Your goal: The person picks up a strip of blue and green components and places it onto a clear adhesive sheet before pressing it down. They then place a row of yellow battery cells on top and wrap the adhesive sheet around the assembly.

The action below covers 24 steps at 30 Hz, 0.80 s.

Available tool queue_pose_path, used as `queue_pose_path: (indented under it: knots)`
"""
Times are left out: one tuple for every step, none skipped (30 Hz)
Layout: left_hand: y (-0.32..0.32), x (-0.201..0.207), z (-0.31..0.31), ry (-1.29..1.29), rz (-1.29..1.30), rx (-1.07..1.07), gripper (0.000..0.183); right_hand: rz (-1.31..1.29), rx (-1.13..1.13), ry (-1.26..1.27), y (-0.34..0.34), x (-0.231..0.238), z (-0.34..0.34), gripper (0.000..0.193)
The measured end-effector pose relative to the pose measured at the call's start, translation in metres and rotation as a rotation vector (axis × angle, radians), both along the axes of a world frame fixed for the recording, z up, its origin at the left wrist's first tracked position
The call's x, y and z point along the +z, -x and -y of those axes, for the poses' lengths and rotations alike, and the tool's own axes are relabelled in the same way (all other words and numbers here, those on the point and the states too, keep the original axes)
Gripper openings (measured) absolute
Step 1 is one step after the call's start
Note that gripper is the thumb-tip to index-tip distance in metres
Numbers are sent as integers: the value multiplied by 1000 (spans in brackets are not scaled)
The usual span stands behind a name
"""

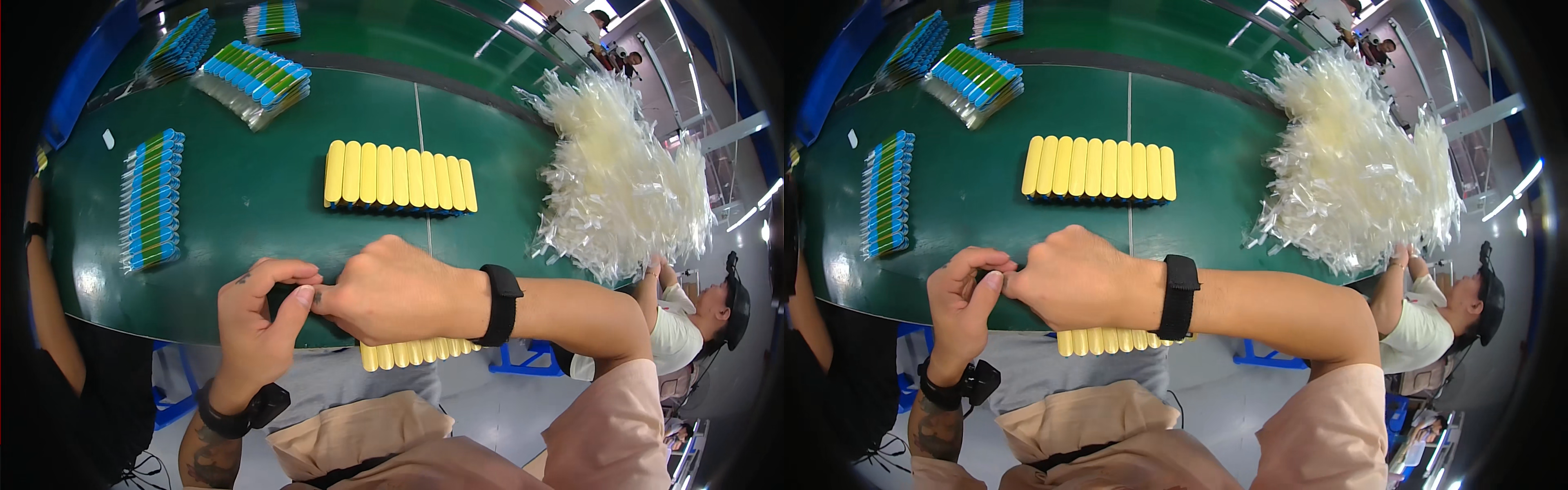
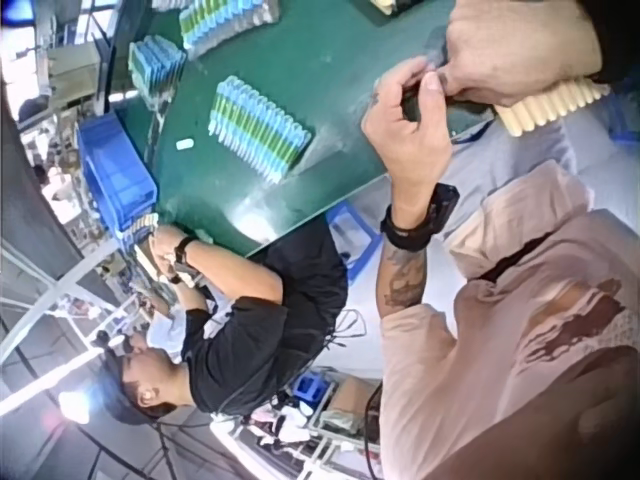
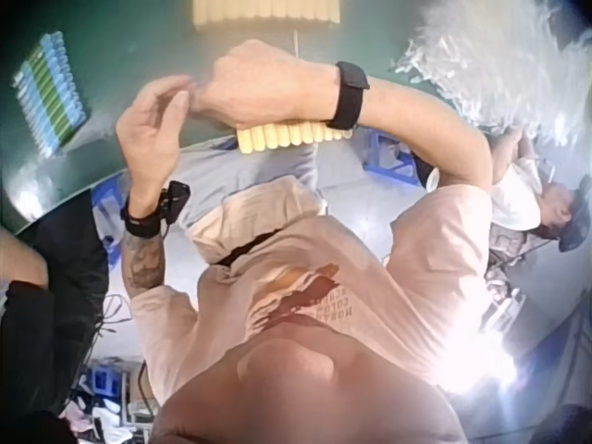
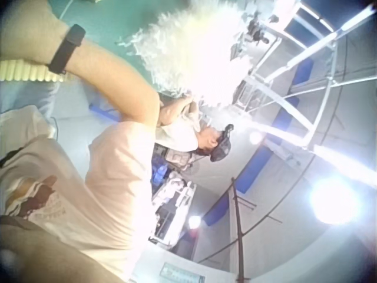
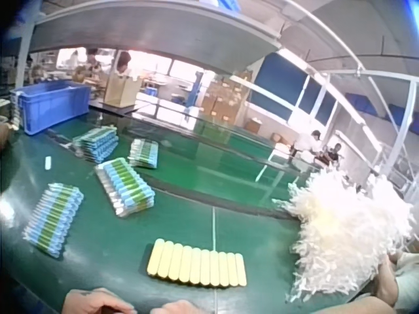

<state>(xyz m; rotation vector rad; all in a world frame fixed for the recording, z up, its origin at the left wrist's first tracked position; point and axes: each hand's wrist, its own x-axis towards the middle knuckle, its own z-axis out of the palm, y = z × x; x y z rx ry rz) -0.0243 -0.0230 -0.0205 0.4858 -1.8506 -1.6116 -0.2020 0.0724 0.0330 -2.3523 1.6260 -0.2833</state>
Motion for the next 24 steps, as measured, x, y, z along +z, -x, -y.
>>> queue_pose_path:
  knots:
    - [-4,-1,0,-14,-12,21,18,69,-19,51,0,1,-1,11]
    - [-5,-1,0,-22,-9,24,18,72,-16,43,6,3,-8,11]
    - [-5,1,1,-14,-11,5,19,39,-62,-26,16,7,-20,11]
    - [-7,3,2,-6,-10,-15,20,7,-107,-94,27,12,-34,11]
    - [-8,3,2,-16,-10,-14,20,13,-148,-104,43,13,-54,15]
    - [-5,4,3,-13,-18,-35,21,13,-193,-113,61,13,-78,21]
    - [-4,4,4,-8,-29,-55,21,-11,-257,-146,75,13,-103,23]
    - [-5,3,4,-13,-35,-58,21,-36,-320,-177,85,14,-123,25]
    - [-8,8,4,3,-17,-63,21,-43,-321,-170,93,19,-137,25]
    - [-8,5,4,9,-5,-80,20,-65,-372,-188,97,21,-151,26]
    - [-6,5,5,6,-19,-92,20,-85,-420,-205,98,21,-159,26]
    - [-8,10,5,82,7,-105,20,-92,-418,-199,97,22,-162,26]
    - [-9,9,4,151,36,-121,20,-107,-429,-148,94,18,-164,28]
    - [-7,9,2,151,33,-119,20,-119,-439,-96,93,15,-166,30]
    - [-1,11,-1,181,24,-120,20,-121,-436,-96,93,14,-165,30]
    - [-1,13,-1,216,25,-121,20,-169,-489,-16,92,11,-161,28]
    - [-7,15,4,242,63,-235,31,-217,-543,65,91,8,-158,26]
    - [-10,21,1,247,71,-233,31,-208,-541,69,88,9,-152,26]
    - [-10,31,-5,447,122,-286,39,-321,-521,132,84,15,-143,23]
    - [-12,37,-8,647,174,-340,47,-435,-500,195,80,20,-138,21]
    - [-16,34,-12,742,239,-384,57,-432,-539,111,76,24,-138,33]
    - [-14,28,-14,746,238,-378,57,-435,-534,117,70,30,-133,33]
    - [-9,21,-17,777,213,-338,57,-283,-468,128,62,36,-125,42]
    - [-4,17,-20,808,189,-298,57,-133,-399,137,53,43,-116,52]
